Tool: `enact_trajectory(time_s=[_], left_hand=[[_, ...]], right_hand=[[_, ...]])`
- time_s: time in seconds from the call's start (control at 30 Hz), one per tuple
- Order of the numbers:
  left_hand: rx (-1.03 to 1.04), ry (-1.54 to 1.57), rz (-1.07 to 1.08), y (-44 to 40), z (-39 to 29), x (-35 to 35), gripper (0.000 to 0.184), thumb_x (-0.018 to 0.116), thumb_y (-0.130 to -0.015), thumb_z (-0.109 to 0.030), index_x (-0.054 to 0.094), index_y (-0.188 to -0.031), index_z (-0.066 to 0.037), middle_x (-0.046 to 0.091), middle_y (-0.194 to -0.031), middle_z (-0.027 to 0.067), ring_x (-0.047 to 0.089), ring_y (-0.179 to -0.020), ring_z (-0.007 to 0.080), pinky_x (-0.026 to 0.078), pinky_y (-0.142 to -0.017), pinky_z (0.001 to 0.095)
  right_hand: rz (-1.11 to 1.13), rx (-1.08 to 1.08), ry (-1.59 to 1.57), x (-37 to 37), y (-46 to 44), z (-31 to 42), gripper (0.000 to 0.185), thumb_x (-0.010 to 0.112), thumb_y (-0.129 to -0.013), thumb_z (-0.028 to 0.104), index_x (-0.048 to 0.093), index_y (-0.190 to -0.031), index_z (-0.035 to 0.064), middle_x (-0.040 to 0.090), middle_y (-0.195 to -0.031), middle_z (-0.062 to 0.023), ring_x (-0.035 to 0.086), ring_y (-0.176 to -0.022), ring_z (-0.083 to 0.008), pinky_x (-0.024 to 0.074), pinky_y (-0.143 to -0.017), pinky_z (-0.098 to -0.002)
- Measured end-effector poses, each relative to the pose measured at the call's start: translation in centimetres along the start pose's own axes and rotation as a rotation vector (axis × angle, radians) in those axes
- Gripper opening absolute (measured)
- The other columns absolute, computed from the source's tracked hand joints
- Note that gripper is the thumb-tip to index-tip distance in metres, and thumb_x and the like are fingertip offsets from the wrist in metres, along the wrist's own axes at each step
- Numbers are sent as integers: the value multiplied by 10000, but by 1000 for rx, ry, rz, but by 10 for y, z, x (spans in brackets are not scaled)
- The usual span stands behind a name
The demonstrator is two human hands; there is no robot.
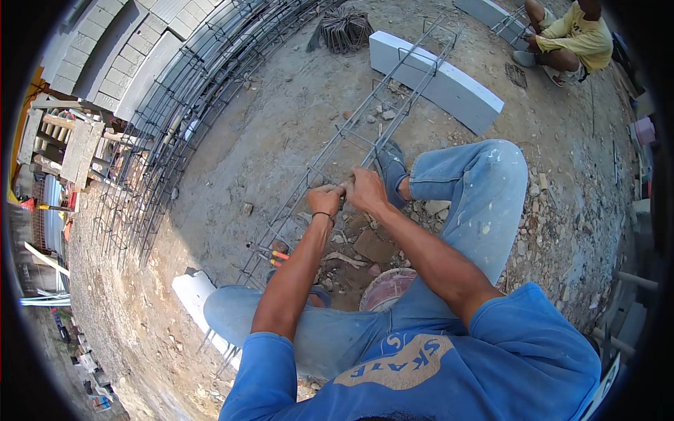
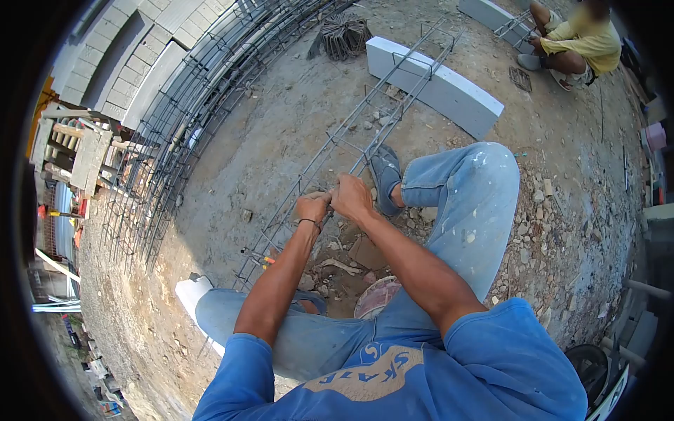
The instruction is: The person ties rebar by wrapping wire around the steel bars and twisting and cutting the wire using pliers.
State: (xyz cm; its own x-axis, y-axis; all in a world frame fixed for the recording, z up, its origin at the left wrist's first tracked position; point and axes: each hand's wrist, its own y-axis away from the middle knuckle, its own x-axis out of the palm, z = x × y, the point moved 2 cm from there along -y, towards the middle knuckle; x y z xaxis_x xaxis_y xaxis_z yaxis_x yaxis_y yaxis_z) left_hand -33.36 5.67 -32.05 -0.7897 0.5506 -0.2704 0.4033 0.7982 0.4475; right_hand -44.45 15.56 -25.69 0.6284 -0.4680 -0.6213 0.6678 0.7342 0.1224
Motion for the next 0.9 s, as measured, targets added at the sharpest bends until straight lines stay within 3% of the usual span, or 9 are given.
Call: enact_trajectory(time_s=[0.03, 0.1, 0.23, 0.43, 0.57, 0.67, 0.73, 0.83, 0.9], left_hand=[[44, -63, -30, 1, 0, 1, 224, 784, -830, -213, 770, -773, 3, 678, -657, 43, 583, -565, 107, 444, -492, 281], [44, -83, -33, 8, -7, 1, 228, 754, -848, -212, 773, -785, 7, 688, -669, 45, 589, -585, 103, 451, -510, 291], [176, -193, -123, 2, 7, 0, 238, 679, -891, -193, 777, -830, 15, 706, -698, 53, 598, -636, 99, 472, -568, 314], [170, -314, -115, 12, -1, -2, 232, 689, -889, -196, 776, -852, 17, 716, -718, 70, 627, -661, 113, 486, -595, 318], [162, -317, -115, 15, -12, -1, 234, 723, -862, -193, 769, -858, 36, 720, -735, 72, 641, -671, 118, 496, -594, 314], [193, -171, 260, -15, 14, -12, 315, 751, -884, -259, 753, -936, 52, 726, -795, 77, 638, -653, 128, 509, -583, 288], [69, -29, 280, -8, -2, -19, 315, 751, -889, -264, 751, -936, 48, 722, -797, 75, 629, -642, 129, 505, -578, 284], [-104, 204, 267, -6, -8, -16, 293, 757, -889, -252, 750, -888, 40, 702, -773, 63, 600, -619, 130, 491, -562, 278], [-18, -51, 179, -9, -4, -13, 330, 745, -885, -295, 767, -870, 34, 671, -677, 65, 624, -555, 141, 484, -490, 306]], right_hand=[[-1, 0, 2, 3, -5, -2, 176, 614, -864, 139, 706, -924, 2, 694, -940, -247, 660, -920, -443, 518, -816, -520], [-48, -285, -39, 8, -11, 2, 260, 611, -862, 132, 707, -1081, 28, 672, -962, -231, 642, -982, -419, 497, -888, -484], [99, -264, 5, 21, -6, 9, 299, 629, -859, 134, 704, -1135, 50, 653, -1010, -226, 615, -1050, -393, 471, -935, -463], [238, -78, -200, 17, -14, 8, 150, 680, -814, 117, 705, -941, 42, 684, -951, -189, 662, -948, -369, 512, -812, -440], [-28, -104, -108, 20, -10, 1, 108, 703, -777, 104, 679, -854, 33, 688, -817, -168, 682, -812, -342, 519, -730, -426], [-159, -102, -96, 17, -3, -3, 96, 708, -766, 104, 683, -829, 36, 680, -746, -158, 680, -728, -323, 515, -678, -418], [-171, -16, -194, 11, -4, -5, 65, 705, -766, 95, 686, -791, 38, 681, -700, -145, 669, -645, -275, 502, -618, -403], [-108, 63, -232, 6, 0, -3, 85, 707, -787, 134, 691, -812, 54, 702, -766, -162, 681, -731, -353, 517, -691, -441], [-127, 81, -218, 9, 1, -5, 76, 704, -799, 119, 689, -799, 45, 706, -749, -148, 687, -721, -324, 523, -686, -425]])
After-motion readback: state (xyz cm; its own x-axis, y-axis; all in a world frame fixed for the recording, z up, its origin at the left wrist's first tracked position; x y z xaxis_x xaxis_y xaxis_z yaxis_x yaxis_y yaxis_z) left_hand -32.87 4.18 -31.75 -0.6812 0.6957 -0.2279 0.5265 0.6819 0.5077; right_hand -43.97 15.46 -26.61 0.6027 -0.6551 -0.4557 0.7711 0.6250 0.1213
